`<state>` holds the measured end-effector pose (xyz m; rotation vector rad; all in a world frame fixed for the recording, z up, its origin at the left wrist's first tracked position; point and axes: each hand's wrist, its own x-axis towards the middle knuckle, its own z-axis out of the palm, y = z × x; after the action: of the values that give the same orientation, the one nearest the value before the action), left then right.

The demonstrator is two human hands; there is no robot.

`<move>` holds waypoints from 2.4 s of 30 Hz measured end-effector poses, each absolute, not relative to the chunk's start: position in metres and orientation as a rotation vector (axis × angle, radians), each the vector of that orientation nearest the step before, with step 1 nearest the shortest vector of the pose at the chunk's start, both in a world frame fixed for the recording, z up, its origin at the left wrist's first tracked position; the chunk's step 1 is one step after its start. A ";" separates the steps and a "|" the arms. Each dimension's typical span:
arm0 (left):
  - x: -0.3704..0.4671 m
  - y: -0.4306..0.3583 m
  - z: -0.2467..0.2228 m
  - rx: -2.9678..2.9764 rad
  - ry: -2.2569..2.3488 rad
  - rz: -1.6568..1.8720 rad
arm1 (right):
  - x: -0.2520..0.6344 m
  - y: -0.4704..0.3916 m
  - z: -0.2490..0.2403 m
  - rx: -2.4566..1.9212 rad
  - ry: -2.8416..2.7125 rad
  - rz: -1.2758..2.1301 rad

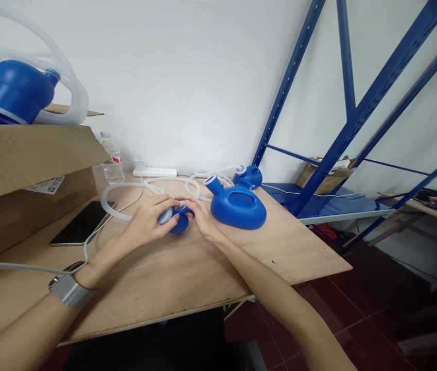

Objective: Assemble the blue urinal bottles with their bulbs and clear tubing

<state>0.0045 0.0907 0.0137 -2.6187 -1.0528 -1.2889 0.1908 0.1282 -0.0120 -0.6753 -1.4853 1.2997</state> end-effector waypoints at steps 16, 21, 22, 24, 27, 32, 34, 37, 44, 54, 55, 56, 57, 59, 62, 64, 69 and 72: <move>0.007 0.089 0.013 -2.610 -1.020 -1.298 | 0.186 0.129 -0.023 -0.705 -1.537 1.119; 0.006 0.090 0.012 -2.611 -1.050 -1.308 | 0.192 0.129 -0.027 -0.636 -1.620 1.131; 0.005 0.091 0.012 -2.612 -1.062 -1.295 | 0.193 0.129 -0.028 -0.622 -1.640 1.139; 0.003 0.093 0.011 -2.611 -1.071 -1.264 | 0.196 0.131 -0.028 -0.604 -1.680 1.154; 0.000 0.095 0.010 -2.604 -1.084 -1.242 | 0.201 0.136 -0.025 -0.590 -1.740 1.177; 0.004 0.094 0.016 -2.603 -1.196 -1.304 | 0.206 0.139 -0.018 -0.568 -1.867 1.162; 0.006 0.092 0.019 -2.589 -1.309 -1.376 | 0.206 0.137 -0.017 -0.581 -1.919 1.100; 0.007 0.091 0.022 -2.574 -1.493 -1.446 | 0.204 0.135 -0.016 -0.589 -1.966 1.027; 0.003 0.097 0.019 -2.583 -1.576 -1.448 | 0.200 0.131 -0.017 -0.616 -1.913 1.002; 0.008 0.089 0.023 -2.531 -1.632 -1.508 | 0.195 0.134 -0.025 -0.609 -1.864 1.039; 0.009 0.089 0.022 -2.522 -1.640 -1.512 | 0.195 0.134 -0.025 -0.605 -1.863 1.035; 0.010 0.088 0.022 -2.512 -1.648 -1.511 | 0.196 0.134 -0.024 -0.596 -1.863 1.029; 0.012 0.088 0.022 -2.501 -1.653 -1.507 | 0.196 0.133 -0.024 -0.586 -1.868 1.022; 0.014 0.087 0.022 -2.466 -1.657 -1.501 | 0.197 0.130 -0.022 -0.572 -1.879 1.007; 0.018 0.083 0.024 -2.372 -1.688 -1.477 | 0.199 0.125 -0.020 -0.568 -1.919 0.978; 0.020 0.081 0.024 -2.315 -1.709 -1.421 | 0.199 0.122 -0.020 -0.557 -1.951 0.963; 0.018 0.079 0.024 -2.297 -1.686 -1.344 | 0.196 0.118 -0.020 -0.512 -1.967 1.016; 0.015 0.080 0.024 -2.324 -1.686 -1.371 | 0.196 0.117 -0.019 -0.493 -1.951 1.051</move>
<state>0.0146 0.0800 0.0244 -2.3243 -1.6864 -1.3707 0.1956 0.1168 -0.0188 -0.4930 -1.9507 1.0509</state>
